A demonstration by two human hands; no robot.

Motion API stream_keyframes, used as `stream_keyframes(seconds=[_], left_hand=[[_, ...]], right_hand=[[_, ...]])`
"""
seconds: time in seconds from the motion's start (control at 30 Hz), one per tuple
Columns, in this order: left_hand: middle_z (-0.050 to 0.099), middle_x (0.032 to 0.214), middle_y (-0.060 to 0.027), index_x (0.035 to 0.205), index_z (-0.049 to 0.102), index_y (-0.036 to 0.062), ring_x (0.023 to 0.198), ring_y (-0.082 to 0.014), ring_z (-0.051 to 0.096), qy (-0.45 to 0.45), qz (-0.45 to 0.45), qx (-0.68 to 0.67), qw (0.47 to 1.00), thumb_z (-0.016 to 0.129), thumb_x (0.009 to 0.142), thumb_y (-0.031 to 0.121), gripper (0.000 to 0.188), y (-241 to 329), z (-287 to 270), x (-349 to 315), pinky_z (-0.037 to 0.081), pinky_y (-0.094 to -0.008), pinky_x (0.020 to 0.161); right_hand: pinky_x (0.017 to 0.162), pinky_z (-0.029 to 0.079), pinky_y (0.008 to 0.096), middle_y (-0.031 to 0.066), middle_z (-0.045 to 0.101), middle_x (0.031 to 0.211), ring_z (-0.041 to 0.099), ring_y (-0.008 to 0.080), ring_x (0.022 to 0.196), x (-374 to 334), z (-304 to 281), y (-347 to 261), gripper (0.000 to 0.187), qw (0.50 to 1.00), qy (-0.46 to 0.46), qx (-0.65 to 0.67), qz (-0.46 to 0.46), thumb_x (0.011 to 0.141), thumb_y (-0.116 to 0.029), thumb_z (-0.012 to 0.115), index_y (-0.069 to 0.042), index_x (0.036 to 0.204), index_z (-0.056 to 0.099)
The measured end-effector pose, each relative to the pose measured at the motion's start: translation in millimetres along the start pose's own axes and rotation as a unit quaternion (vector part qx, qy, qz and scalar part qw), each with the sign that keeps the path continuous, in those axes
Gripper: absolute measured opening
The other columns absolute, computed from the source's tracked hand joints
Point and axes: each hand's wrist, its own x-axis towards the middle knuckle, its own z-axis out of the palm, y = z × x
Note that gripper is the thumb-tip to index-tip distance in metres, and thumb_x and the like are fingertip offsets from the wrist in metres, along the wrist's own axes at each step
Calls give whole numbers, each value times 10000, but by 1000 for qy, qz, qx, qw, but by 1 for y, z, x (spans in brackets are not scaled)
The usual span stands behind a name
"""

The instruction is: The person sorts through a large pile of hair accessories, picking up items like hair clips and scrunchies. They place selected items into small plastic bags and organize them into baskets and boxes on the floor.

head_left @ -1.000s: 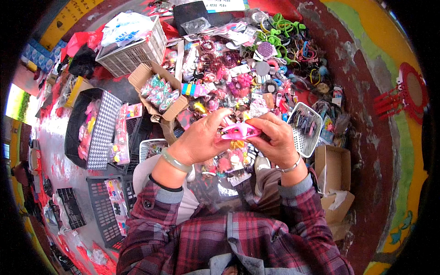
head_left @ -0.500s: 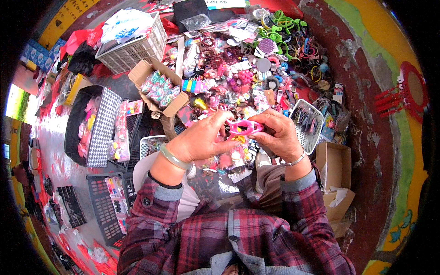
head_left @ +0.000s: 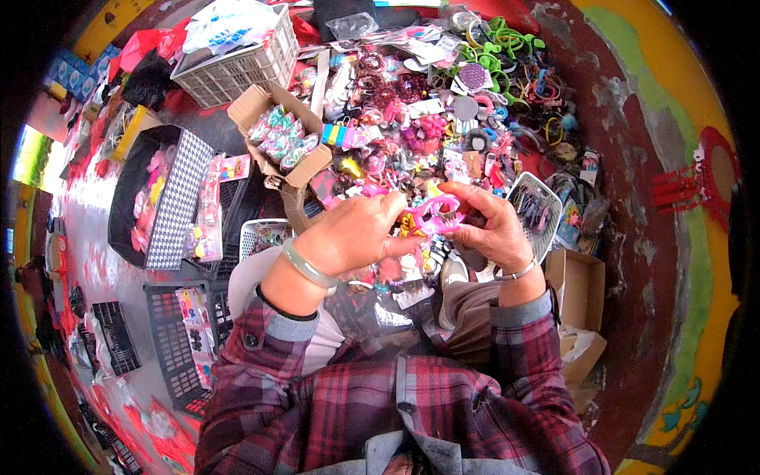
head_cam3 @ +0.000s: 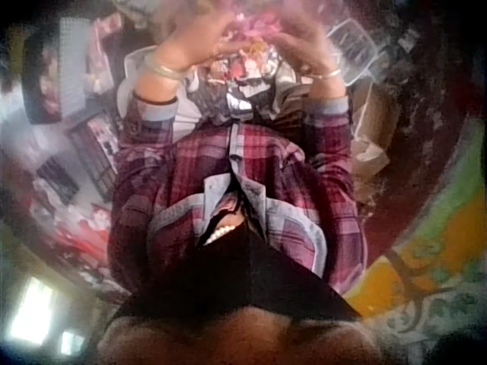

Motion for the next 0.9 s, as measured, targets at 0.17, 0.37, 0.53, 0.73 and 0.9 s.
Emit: stream_keyframes(seconds=[0.17, 0.37, 0.53, 0.73, 0.9], left_hand=[[556, 749, -157, 869, 456, 26, 696, -347, 577, 25, 23, -31, 999, 609, 805, 349, 363, 0, -1, -1, 462, -395, 592], [575, 773, -137, 931, 486, 16, 685, -274, 600, 8, 7, -106, 994, 606, 824, 313, 338, -6, 4, 1, 471, -347, 602], [579, 778, -60, 975, 522, 8, 694, -129, 560, -7, -85, -392, 916, 647, 804, 269, 336, 7, 5, 5, 451, -277, 627], [559, 908, -24, 1057, 511, 8, 811, -81, 529, -21, -126, -550, 826, 602, 838, 294, 372, 12, 19, 15, 443, -242, 720], [566, 895, -31, 1009, 534, -5, 805, -88, 528, 2, -132, -440, 888, 561, 851, 387, 424, 1, 29, 19, 438, -249, 719]], right_hand=[[658, 437, 197, 42, 552, 1110, 500, 55, 725, 0, -2, -7, 788, 996, -16, -88, 18, 615, -187, 807, -64, 1298, 433], [694, 442, 205, 70, 499, 1213, 511, 62, 779, 2, -2, -16, 971, 996, -16, -84, 30, 553, -237, 843, -76, 1361, 328], [694, 457, 221, 91, 489, 1216, 542, 103, 808, 1, 1, -3, 1034, 996, -37, 72, 48, 554, -191, 838, -83, 1393, 242], [690, 482, 249, 69, 565, 1030, 576, 137, 831, 2, 19, -5, 691, 958, -45, 277, 63, 734, -174, 716, -28, 1300, 348], [599, 435, 236, 3, 589, 833, 529, 79, 670, 7, 31, 5, 265, 948, 74, 299, 79, 827, -254, 613, -57, 1000, 572]])
